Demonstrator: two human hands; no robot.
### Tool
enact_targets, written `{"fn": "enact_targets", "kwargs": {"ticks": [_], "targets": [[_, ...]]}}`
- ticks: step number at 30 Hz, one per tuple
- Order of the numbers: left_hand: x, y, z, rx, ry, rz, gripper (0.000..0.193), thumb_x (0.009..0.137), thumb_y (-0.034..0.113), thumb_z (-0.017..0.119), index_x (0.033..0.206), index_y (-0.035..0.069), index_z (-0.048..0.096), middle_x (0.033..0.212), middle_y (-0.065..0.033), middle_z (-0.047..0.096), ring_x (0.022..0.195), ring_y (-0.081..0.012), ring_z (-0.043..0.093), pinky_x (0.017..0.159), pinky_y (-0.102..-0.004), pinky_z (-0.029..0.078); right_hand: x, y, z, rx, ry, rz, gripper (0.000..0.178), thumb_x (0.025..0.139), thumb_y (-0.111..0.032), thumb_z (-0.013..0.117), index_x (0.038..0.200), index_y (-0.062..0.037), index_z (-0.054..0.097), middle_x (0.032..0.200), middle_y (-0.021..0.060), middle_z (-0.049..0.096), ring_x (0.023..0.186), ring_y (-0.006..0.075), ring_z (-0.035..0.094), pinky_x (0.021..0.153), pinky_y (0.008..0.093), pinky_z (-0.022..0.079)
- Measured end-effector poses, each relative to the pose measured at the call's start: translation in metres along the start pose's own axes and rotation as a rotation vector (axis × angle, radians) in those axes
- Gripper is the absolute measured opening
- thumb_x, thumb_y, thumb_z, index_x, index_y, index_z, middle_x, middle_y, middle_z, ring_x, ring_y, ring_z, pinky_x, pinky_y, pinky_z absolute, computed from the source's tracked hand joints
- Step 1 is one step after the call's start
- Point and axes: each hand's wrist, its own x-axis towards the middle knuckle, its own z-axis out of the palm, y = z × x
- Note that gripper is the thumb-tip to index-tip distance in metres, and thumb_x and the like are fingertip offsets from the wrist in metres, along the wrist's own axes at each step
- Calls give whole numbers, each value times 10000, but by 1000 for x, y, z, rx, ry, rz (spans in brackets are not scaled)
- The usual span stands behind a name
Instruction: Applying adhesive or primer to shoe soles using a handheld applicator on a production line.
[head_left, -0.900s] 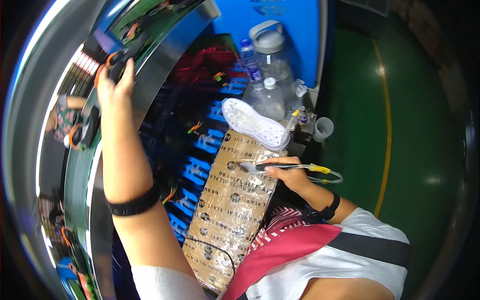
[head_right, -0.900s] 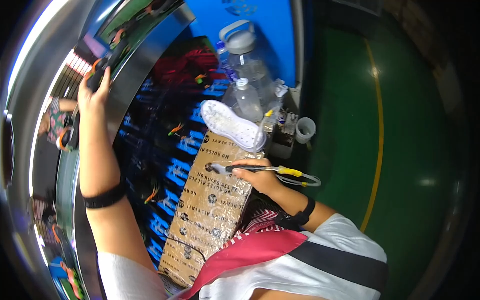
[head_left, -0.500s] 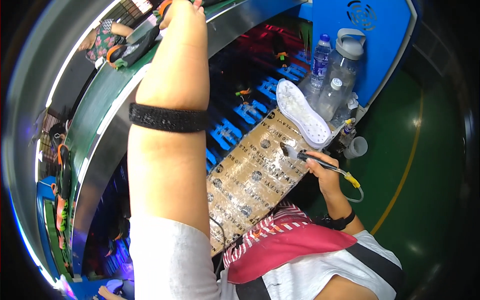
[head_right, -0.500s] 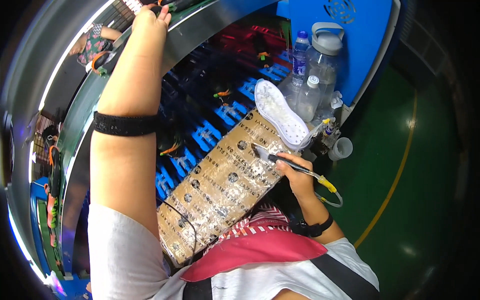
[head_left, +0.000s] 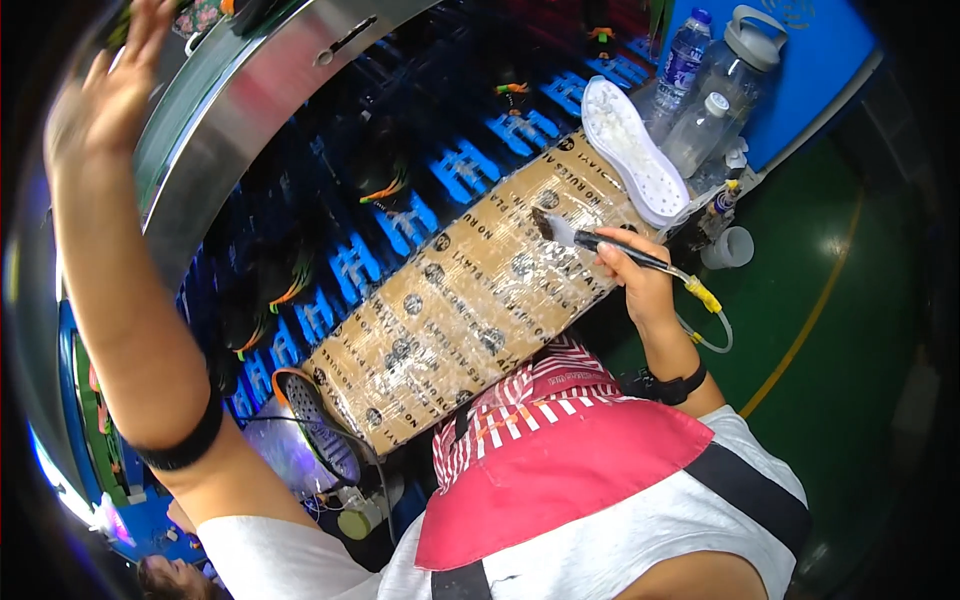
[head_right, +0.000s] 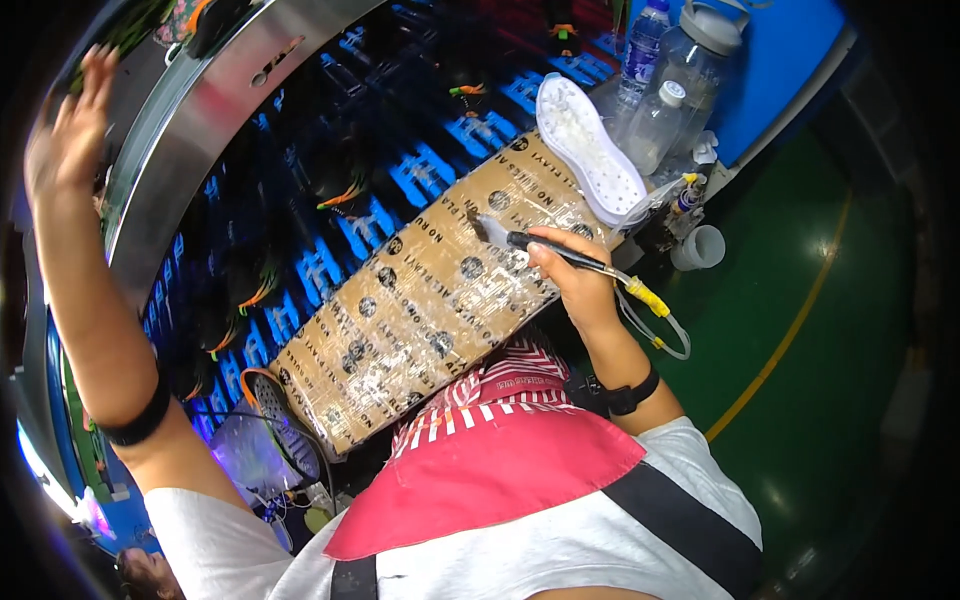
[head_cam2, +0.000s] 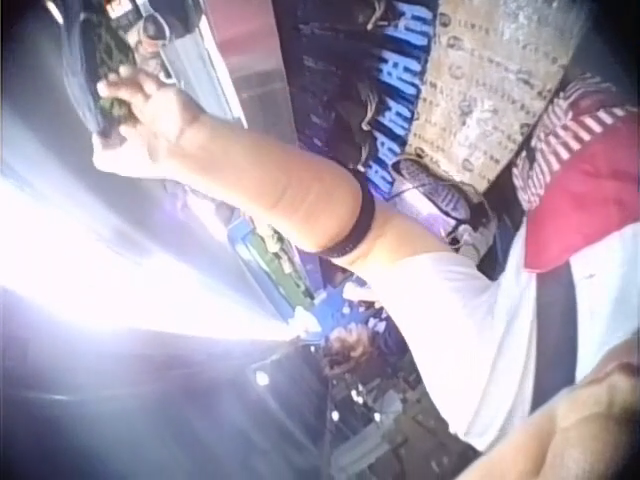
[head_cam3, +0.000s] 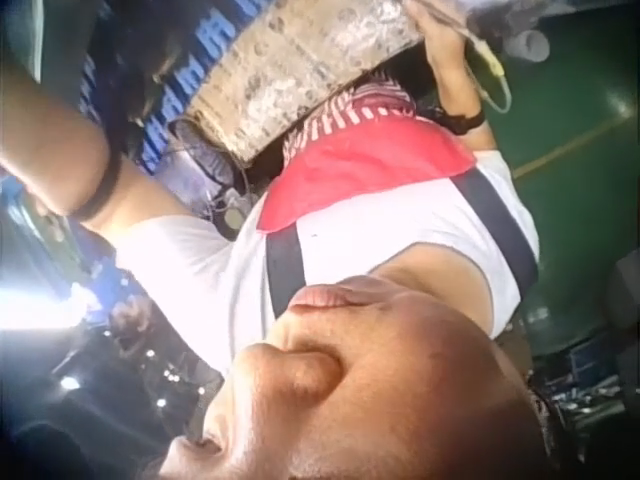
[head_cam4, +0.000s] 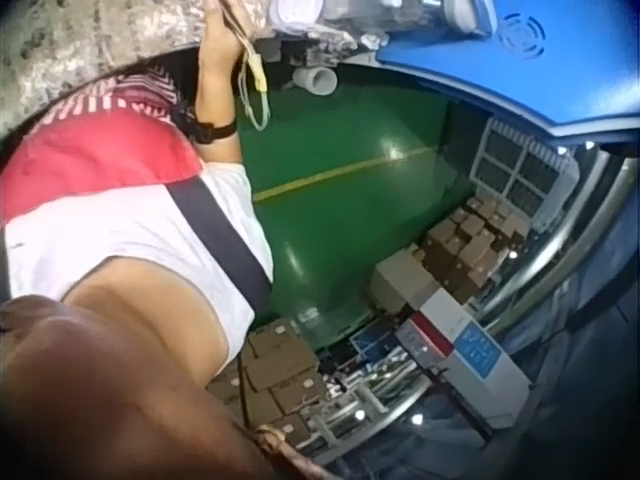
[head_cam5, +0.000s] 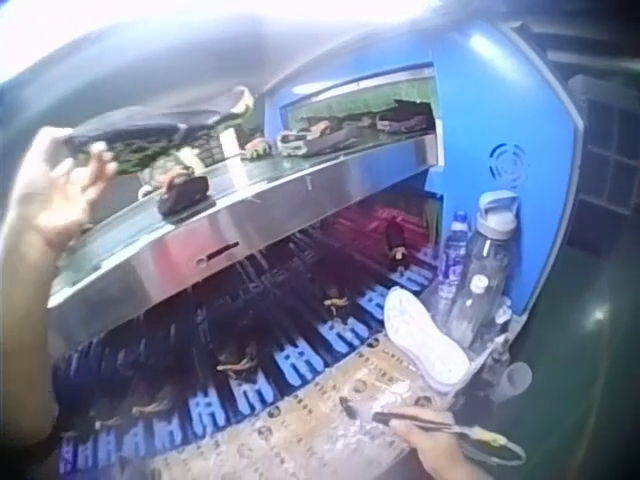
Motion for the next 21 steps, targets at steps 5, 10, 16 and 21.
{"fn": "enact_targets", "kwargs": {"ticks": [5,10,16,21], "targets": [[-56,97,-107,235,36,101,553,858,89,491,1270,-124,190,1192,-317,443,1174,-447,446,1062,-570,305,-11,1,23,13,-66,46,250,822,-120,659,1035,11,650,735,38,645,597,41,515,521,155,364],[-66,93,-186,305,299,135,463,881,124,478,1226,-111,277,1213,-330,447,1171,-436,476,1034,-525,370,-22,0,44,18,-152,74,258,821,-111,659,1050,6,645,744,46,647,613,49,532,541,159,387],[-64,77,-226,150,317,-139,929,927,169,521,1377,161,-292,1365,-359,253,1175,-520,421,991,-532,411,-37,-7,56,-45,-182,21,266,821,-132,663,1046,8,649,758,48,652,617,56,540,559,166,410],[-88,88,-209,433,284,-182,833,906,213,575,1437,102,-56,1300,-347,378,1162,-419,491,923,-419,473,-55,-11,65,-66,-181,-1,267,813,-144,675,1038,-1,658,742,33,651,601,47,533,543,168,406]]}}
